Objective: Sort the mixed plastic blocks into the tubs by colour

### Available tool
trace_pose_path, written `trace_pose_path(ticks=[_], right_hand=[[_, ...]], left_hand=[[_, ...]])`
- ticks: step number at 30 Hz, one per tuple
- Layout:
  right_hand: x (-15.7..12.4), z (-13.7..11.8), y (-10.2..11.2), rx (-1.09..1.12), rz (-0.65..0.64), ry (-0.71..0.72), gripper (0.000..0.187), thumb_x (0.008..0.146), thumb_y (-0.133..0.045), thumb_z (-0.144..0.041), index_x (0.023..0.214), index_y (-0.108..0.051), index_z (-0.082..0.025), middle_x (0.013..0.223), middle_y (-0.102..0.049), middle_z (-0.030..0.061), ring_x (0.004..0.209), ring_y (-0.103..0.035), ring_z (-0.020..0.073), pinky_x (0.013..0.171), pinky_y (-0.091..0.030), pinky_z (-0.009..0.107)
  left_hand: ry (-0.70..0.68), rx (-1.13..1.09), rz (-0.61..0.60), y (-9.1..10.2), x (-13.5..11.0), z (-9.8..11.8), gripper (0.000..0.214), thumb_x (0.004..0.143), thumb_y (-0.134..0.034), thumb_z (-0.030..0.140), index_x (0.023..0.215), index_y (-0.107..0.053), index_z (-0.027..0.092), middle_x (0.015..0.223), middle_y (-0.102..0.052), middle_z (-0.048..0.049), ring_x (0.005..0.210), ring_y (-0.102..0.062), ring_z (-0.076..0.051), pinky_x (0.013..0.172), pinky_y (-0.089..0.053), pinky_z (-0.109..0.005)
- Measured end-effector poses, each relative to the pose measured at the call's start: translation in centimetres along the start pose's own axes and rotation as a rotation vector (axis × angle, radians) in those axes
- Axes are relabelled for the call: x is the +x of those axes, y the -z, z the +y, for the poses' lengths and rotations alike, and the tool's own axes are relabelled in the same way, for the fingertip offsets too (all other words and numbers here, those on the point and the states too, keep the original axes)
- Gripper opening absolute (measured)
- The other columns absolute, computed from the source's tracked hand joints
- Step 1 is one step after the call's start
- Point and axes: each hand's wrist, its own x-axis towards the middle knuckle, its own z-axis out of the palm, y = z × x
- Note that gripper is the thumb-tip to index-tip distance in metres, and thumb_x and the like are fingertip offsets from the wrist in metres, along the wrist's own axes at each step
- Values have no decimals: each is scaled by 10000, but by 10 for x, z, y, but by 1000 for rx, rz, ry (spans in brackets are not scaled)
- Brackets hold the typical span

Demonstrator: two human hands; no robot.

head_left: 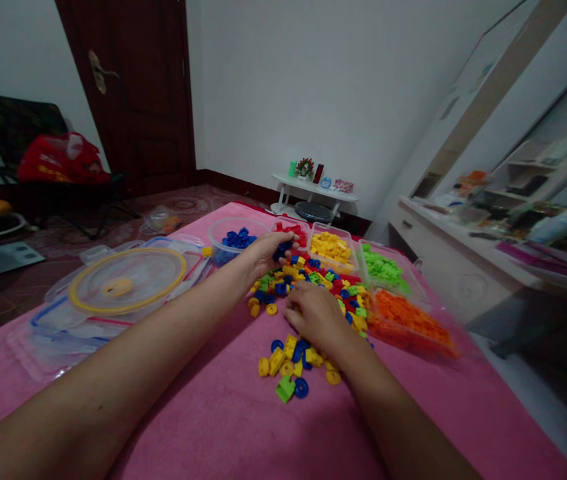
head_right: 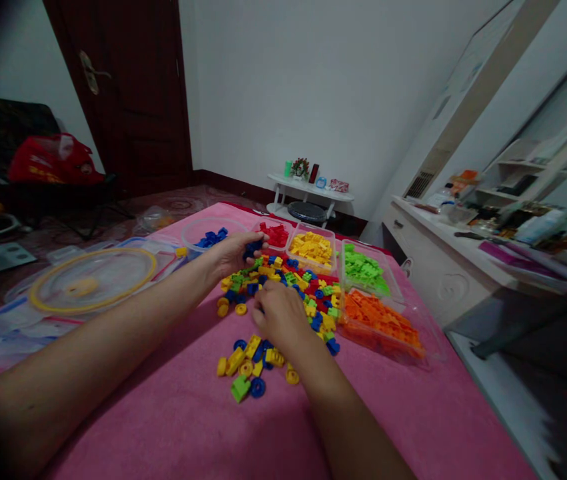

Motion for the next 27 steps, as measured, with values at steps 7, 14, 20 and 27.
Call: trace_pose_path(ticks=[7, 14, 20, 27], right_hand=[[0, 27, 3, -9, 70, -188, 164, 827, -524, -205, 911, -665, -200, 936, -636, 47, 870, -571, 169, 732, -386, 265], [2, 1, -17, 70, 38, 207, 447, 843, -455, -72, 1256, -532, -225, 1219, -573, 41, 1078, -465, 180, 936, -355, 312], [2, -8, -20, -6, -13, 271, 637, 771, -504, -15, 1357, -419, -250, 1326, -495, 52, 1143, -389, 220, 956, -330, 371], [6, -7, -17, 37, -2, 326, 482, 810, -497, -33, 1244, -518, -241, 1221, -553, 41, 1096, -420, 186, 920, -342, 330]], left_hand=[[-136, 479, 21, 1, -3, -3, 156, 729, -608, 282, 782, -657, 144, 715, -613, -4, 493, -445, -38, 395, -280, -128], [-265, 685, -39, 4, 2, -12, 228, 739, -576, 333, 792, -681, 138, 696, -609, -7, 519, -442, -48, 412, -263, -144], [-284, 680, -46, 4, 3, -13, 244, 718, -582, 353, 768, -674, 133, 679, -617, -5, 511, -446, -53, 415, -261, -160], [-265, 663, -59, 2, 1, -13, 250, 719, -580, 358, 783, -670, 133, 723, -636, -18, 539, -464, -62, 438, -287, -166]])
